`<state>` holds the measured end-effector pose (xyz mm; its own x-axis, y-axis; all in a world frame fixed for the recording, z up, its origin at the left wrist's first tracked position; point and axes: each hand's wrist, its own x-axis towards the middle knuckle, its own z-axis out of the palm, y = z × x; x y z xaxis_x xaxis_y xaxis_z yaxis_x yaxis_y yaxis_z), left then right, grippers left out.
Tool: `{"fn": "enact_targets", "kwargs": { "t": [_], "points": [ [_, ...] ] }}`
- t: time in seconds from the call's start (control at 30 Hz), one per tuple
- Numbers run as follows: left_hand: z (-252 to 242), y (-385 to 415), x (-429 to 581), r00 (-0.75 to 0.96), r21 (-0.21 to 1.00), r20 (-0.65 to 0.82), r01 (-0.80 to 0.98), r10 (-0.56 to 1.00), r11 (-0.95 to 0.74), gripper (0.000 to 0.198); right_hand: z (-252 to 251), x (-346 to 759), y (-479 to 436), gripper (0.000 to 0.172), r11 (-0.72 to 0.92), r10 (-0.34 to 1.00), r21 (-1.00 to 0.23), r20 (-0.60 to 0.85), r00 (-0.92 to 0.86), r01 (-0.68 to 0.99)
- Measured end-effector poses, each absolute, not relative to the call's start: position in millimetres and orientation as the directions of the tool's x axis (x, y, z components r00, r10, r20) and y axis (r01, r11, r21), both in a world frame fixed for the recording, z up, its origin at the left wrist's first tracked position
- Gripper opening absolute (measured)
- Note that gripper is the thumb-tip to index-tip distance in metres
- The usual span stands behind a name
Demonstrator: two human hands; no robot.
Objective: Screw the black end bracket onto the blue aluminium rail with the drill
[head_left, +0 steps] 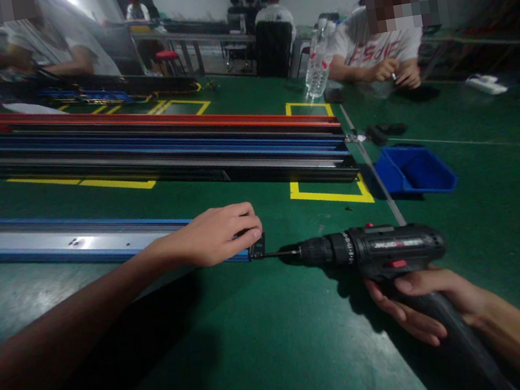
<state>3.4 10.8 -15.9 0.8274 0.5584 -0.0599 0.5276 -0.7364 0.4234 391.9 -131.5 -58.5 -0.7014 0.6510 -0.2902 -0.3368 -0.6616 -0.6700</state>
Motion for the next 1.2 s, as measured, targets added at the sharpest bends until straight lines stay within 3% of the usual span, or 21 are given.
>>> {"fn": "enact_targets", "kwargs": {
  "t": [1.2],
  "points": [
    [-14.5, 9.9, 3.0, 0.816, 0.427, -0.083, 0.548, 0.572, -0.719, 0.043, -60.4, 393.5, -130.6, 0.032, -0.679, 0.638, -0.658, -0.309, -0.705, -0.326]
  ]
}}
